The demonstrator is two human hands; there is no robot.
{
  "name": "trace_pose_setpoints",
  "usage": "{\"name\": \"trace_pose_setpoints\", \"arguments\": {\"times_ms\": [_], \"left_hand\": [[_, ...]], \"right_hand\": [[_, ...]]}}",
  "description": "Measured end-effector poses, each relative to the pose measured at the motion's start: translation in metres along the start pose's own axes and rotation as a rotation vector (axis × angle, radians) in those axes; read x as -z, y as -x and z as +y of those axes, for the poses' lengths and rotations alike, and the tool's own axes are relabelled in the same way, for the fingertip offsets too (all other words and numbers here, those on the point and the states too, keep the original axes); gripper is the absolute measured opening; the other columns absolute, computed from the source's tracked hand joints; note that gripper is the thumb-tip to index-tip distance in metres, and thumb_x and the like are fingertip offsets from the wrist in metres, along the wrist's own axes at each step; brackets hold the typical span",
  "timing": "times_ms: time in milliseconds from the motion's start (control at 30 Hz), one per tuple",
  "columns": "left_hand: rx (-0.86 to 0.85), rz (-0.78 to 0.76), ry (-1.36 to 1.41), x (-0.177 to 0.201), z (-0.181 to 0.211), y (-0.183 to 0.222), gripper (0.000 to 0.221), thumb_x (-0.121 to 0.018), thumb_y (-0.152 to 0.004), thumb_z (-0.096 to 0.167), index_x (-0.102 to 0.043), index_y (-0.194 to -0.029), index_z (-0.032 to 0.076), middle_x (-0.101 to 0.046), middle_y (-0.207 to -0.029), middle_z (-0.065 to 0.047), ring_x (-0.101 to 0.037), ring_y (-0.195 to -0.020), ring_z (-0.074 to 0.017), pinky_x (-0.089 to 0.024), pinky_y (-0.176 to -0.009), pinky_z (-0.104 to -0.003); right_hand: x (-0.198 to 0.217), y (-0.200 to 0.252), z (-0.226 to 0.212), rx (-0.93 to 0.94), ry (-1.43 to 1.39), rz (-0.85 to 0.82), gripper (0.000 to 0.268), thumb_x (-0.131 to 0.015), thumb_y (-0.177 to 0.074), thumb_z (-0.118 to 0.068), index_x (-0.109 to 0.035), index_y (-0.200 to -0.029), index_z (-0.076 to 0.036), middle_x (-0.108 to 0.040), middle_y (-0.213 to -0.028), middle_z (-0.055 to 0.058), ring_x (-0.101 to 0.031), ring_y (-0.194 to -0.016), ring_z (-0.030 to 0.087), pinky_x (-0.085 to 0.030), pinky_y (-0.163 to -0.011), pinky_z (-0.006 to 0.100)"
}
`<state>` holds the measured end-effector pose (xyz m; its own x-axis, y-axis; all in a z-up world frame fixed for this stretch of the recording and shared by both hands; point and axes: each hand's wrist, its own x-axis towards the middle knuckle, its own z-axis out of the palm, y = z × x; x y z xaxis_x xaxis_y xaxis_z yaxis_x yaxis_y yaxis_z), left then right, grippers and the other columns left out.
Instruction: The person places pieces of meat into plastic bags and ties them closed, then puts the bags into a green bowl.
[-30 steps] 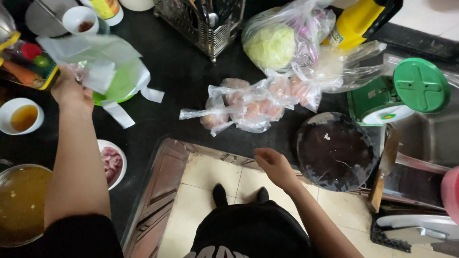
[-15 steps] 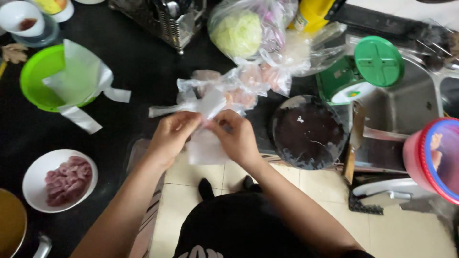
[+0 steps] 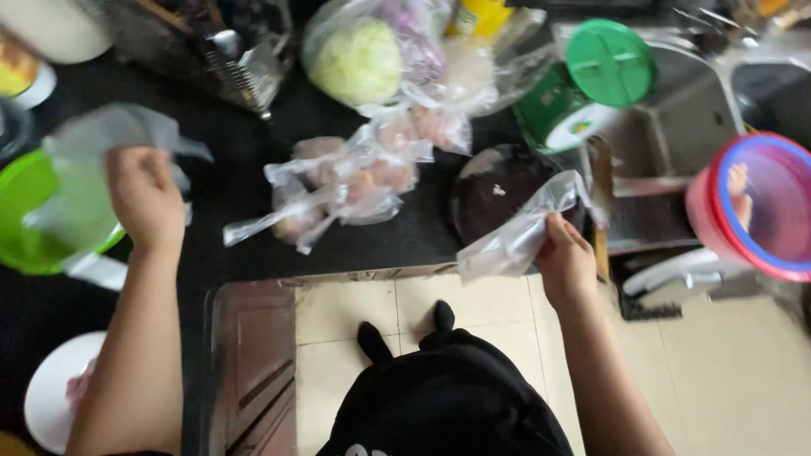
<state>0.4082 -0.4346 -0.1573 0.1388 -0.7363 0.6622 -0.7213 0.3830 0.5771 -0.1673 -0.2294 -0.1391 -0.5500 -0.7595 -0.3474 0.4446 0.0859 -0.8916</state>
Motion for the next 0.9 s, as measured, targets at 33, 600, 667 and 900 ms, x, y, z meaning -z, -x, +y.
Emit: {"name": "trace_pose_setpoints", "arguments": {"times_ms": [33, 600, 667, 900], "left_hand": [[0.053, -0.293, -0.195, -0.018, -0.012, 0.000, 0.023, -0.062, -0.107, 0.020, -0.060, -0.122, 0.002, -0.062, -0.121, -0.019, -0.059, -0.110, -0.0353, -0.045, -0.096, -0.049], [-0.229, -0.961, 0.819, -0.134, 0.441, 0.119, 0.015, -0.071, -0.099, 0.016, -0.076, -0.104, 0.002, -0.076, -0.098, -0.008, -0.072, -0.089, -0.0171, -0.057, -0.076, -0.032], [0.207, -1.276, 0.691, -0.149, 0.454, 0.141, 0.018, -0.077, -0.091, 0.017, -0.080, -0.104, 0.004, -0.082, -0.088, -0.011, -0.068, -0.075, -0.0254, -0.054, -0.069, -0.034], [1.610, -1.277, 1.732, -0.205, 0.542, 0.194, 0.020, -0.057, -0.094, 0.024, -0.066, -0.084, 0.009, -0.076, -0.112, -0.011, -0.071, -0.109, -0.0248, -0.055, -0.101, -0.046]], "right_hand": [[0.000, 0.012, -0.005, -0.019, -0.039, -0.031, 0.024, -0.060, -0.104, -0.023, -0.068, -0.116, -0.004, -0.069, -0.108, 0.002, -0.065, -0.100, 0.014, -0.052, -0.090, 0.032], [0.042, 0.100, -0.048, 0.471, 0.559, 0.063, 0.016, -0.075, -0.095, -0.017, -0.075, -0.099, -0.002, -0.072, -0.093, 0.000, -0.064, -0.087, 0.008, -0.052, -0.081, 0.024], [0.080, 0.094, -0.048, 0.418, 0.466, 0.138, 0.019, -0.072, -0.099, -0.017, -0.075, -0.098, 0.001, -0.070, -0.092, 0.002, -0.062, -0.086, 0.010, -0.051, -0.080, 0.026], [0.238, 0.078, -0.122, -0.016, -0.406, 0.293, 0.027, -0.047, -0.105, -0.021, -0.064, -0.109, -0.001, -0.072, -0.098, 0.008, -0.069, -0.088, 0.019, -0.057, -0.086, 0.034]]}}
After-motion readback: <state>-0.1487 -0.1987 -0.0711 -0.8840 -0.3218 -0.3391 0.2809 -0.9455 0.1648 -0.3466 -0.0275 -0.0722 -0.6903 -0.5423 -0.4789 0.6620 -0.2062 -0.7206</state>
